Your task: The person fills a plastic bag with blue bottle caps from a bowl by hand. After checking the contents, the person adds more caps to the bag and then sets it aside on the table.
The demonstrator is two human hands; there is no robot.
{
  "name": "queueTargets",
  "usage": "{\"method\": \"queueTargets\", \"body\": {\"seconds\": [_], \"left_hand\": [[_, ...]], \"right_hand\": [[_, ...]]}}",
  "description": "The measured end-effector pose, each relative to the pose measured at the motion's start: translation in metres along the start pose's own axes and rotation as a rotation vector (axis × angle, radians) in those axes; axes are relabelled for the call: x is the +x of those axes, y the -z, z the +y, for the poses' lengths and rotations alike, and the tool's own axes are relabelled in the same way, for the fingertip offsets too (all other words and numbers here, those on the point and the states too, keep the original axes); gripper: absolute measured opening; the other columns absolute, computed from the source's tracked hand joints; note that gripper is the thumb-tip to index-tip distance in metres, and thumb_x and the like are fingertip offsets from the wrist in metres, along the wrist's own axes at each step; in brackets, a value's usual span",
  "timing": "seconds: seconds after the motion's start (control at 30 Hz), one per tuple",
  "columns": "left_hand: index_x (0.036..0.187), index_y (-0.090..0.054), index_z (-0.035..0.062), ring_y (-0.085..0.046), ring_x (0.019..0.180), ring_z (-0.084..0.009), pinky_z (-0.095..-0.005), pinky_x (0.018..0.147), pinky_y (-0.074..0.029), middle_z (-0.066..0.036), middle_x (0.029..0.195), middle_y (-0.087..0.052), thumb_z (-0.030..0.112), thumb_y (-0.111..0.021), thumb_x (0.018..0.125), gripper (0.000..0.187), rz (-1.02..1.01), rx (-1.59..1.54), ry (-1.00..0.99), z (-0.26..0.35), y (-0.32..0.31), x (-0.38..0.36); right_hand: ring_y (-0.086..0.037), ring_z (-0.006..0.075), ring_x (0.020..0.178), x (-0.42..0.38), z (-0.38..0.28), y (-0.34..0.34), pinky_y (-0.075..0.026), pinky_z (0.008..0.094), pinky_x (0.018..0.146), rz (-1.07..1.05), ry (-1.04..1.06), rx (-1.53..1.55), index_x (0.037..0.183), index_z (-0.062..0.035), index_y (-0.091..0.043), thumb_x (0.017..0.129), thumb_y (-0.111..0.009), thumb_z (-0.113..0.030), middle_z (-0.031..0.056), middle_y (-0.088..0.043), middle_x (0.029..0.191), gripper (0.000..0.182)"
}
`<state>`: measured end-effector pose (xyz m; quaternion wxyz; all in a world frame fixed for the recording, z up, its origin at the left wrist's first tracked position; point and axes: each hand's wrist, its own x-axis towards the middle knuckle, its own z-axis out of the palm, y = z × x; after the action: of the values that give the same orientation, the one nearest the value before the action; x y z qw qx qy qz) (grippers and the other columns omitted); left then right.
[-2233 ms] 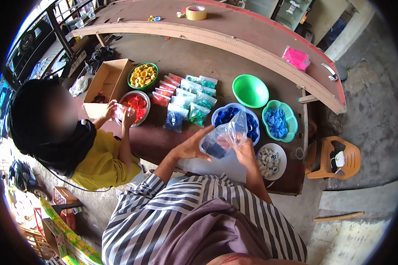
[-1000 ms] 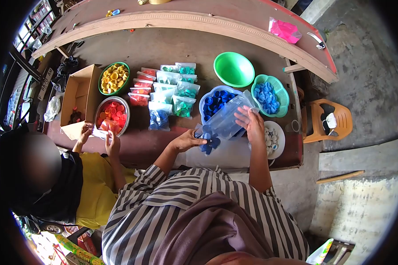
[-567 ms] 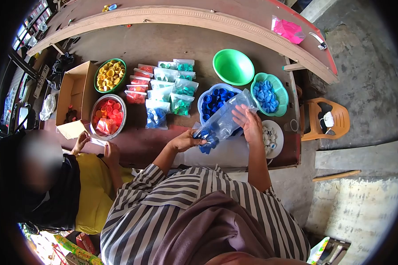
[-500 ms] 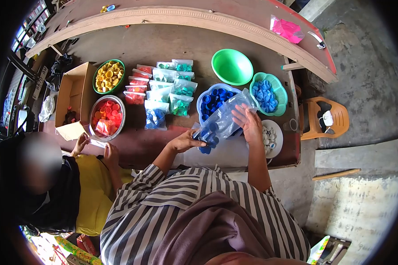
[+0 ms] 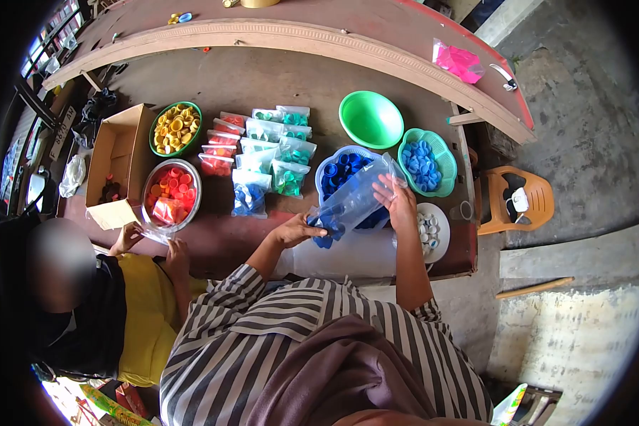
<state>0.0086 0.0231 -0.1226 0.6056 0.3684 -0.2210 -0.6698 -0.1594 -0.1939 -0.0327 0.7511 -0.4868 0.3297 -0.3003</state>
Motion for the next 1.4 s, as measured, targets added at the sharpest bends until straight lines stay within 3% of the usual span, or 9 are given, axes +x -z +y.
{"method": "queueTargets", "body": {"seconds": [0.47, 0.7, 0.77, 0.97, 1.13, 1.17, 1.2, 1.33, 1.4], "left_hand": [[0.121, -0.06, 0.0058, -0.061, 0.1, -0.0156, -0.0325, 0.09, -0.048, -0.004, 0.109, -0.066, 0.007, -0.075, 0.08, 0.043, 0.019, -0.074, 0.021, 0.002, -0.005, -0.016], [0.114, -0.064, 0.0046, -0.061, 0.097, -0.0141, -0.0321, 0.09, -0.048, -0.003, 0.102, -0.067, 0.007, -0.075, 0.081, 0.036, 0.08, 0.094, -0.064, -0.001, -0.013, -0.011], [0.114, -0.064, 0.0044, -0.061, 0.096, -0.0136, -0.0315, 0.09, -0.047, -0.003, 0.1, -0.068, 0.008, -0.076, 0.08, 0.036, 0.112, 0.107, -0.086, 0.002, -0.018, -0.008], [0.113, -0.065, 0.0047, -0.059, 0.094, -0.0124, -0.0296, 0.089, -0.046, -0.002, 0.099, -0.068, 0.012, -0.078, 0.079, 0.037, 0.164, 0.305, -0.115, 0.026, -0.024, -0.002], [0.111, -0.066, 0.0043, -0.059, 0.092, -0.0111, -0.0277, 0.088, -0.045, -0.001, 0.1, -0.068, 0.014, -0.078, 0.08, 0.034, 0.108, 0.249, -0.137, 0.042, -0.018, 0.012], [0.11, -0.066, 0.0042, -0.059, 0.091, -0.0109, -0.0273, 0.089, -0.045, -0.001, 0.1, -0.068, 0.014, -0.078, 0.08, 0.034, 0.103, 0.254, -0.138, 0.042, -0.017, 0.014], [0.11, -0.064, -0.0003, -0.062, 0.089, -0.0127, -0.0303, 0.085, -0.048, -0.004, 0.099, -0.068, 0.01, -0.078, 0.08, 0.035, 0.109, 0.209, -0.18, 0.044, -0.022, 0.017], [0.117, -0.062, 0.003, -0.06, 0.097, -0.0142, -0.0316, 0.091, -0.046, -0.003, 0.105, -0.068, 0.02, -0.079, 0.08, 0.044, 0.129, 0.365, -0.106, 0.052, -0.026, 0.019], [0.124, -0.057, 0.0004, -0.059, 0.103, -0.0177, -0.0348, 0.094, -0.045, -0.008, 0.11, -0.066, 0.024, -0.081, 0.078, 0.056, 0.125, 0.571, -0.248, 0.055, -0.026, 0.024]], "right_hand": [[-0.066, 0.0279, 0.1, -0.025, -0.02, -0.02, -0.056, 0.0344, 0.078, -0.063, 0.054, 0.015, 0.124, 0.0003, -0.053, 0.1, -0.047, -0.024, 0.0152, -0.061, 0.12, 0.035], [-0.066, 0.029, 0.098, -0.038, -0.044, -0.034, -0.056, 0.0354, 0.08, -0.064, 0.165, -0.082, 0.124, -0.0005, -0.053, 0.1, -0.048, -0.023, 0.0172, -0.062, 0.119, 0.033], [-0.068, 0.0236, 0.092, -0.036, -0.047, -0.036, -0.058, 0.0337, 0.074, -0.117, 0.237, -0.08, 0.117, -0.0011, -0.058, 0.1, -0.048, -0.026, 0.0133, -0.065, 0.11, 0.031], [-0.069, 0.0248, 0.089, -0.031, -0.072, -0.052, -0.059, 0.0353, 0.072, -0.131, 0.239, -0.029, 0.112, 0.0014, -0.059, 0.1, -0.05, -0.027, 0.0138, -0.066, 0.103, 0.032], [-0.064, 0.0145, 0.086, -0.031, -0.1, -0.055, -0.052, 0.0291, 0.078, -0.008, 0.404, -0.2, 0.109, 0.0034, -0.063, 0.1, -0.051, -0.028, 0.0083, -0.067, 0.095, 0.035], [-0.062, 0.0114, 0.082, -0.029, -0.104, -0.053, -0.05, 0.0267, 0.073, -0.007, 0.489, -0.227, 0.105, 0.0023, -0.065, 0.1, -0.052, -0.027, 0.0064, -0.068, 0.094, 0.033], [-0.061, 0.0106, 0.079, -0.025, -0.105, -0.053, -0.048, 0.0257, 0.07, 0.008, 0.518, -0.297, 0.102, 0.0017, -0.066, 0.099, -0.052, -0.027, 0.0058, -0.068, 0.093, 0.032], [-0.058, 0.0081, 0.074, -0.018, -0.106, -0.065, -0.044, 0.0233, 0.065, -0.129, 0.461, -0.364, 0.098, -0.0004, -0.066, 0.1, -0.051, -0.026, 0.0061, -0.068, 0.09, 0.029], [-0.058, 0.008, 0.074, -0.02, -0.11, -0.072, -0.044, 0.0231, 0.065, -0.172, 0.46, -0.386, 0.101, 0.0002, -0.066, 0.1, -0.05, -0.027, 0.0067, -0.069, 0.092, 0.031]]}}
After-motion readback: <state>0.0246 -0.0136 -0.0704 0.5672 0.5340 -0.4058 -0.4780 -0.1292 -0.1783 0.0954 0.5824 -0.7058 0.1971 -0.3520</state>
